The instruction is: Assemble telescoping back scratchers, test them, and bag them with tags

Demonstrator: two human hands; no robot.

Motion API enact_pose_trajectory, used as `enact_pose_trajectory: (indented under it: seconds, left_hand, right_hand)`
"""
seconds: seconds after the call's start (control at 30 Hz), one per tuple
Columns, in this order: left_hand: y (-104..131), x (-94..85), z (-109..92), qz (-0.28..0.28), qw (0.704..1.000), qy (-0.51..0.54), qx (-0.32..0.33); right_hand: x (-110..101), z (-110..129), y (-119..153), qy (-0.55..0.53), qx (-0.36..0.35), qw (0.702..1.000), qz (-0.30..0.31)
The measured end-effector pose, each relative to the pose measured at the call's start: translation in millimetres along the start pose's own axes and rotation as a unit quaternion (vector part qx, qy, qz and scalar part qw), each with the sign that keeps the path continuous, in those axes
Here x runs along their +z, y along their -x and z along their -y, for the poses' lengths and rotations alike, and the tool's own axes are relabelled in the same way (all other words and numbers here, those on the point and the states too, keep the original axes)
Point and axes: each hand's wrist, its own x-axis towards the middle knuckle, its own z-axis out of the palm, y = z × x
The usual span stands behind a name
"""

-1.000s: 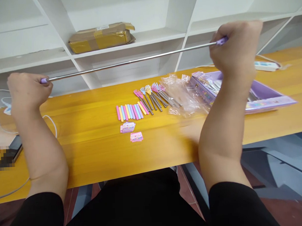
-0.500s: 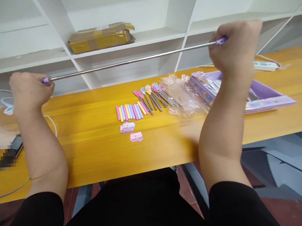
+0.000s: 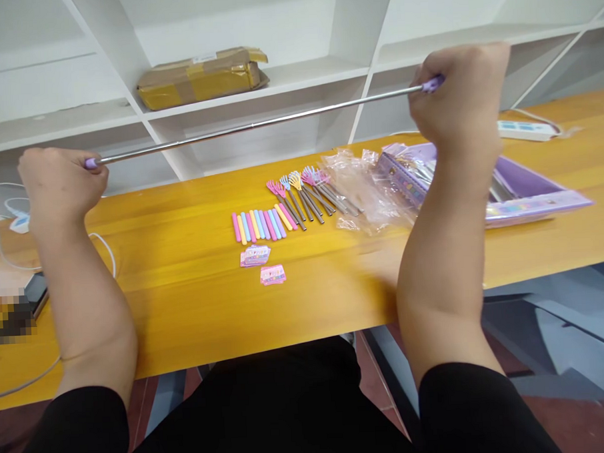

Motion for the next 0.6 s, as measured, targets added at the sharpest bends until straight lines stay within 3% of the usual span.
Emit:
enact_pose_trajectory:
  seconds: [0.2,0.4,0.6]
  left_hand:
    - [1,-1.6,1,0.003,1.000,-0.004,-0.012]
    - [6,-3.9,3,-0.006,0.999,0.042,0.014]
    - [12,-9.6,-29,-0.009,0.995,0.083,0.057]
  right_hand:
    - [1,5,1,-0.021,-0.014,1.000,-0.012]
    - [-2,8,1,-0.025,0.004,1.000,0.016]
    - [1,39,2,-0.070,-0.037,0.995,0.054]
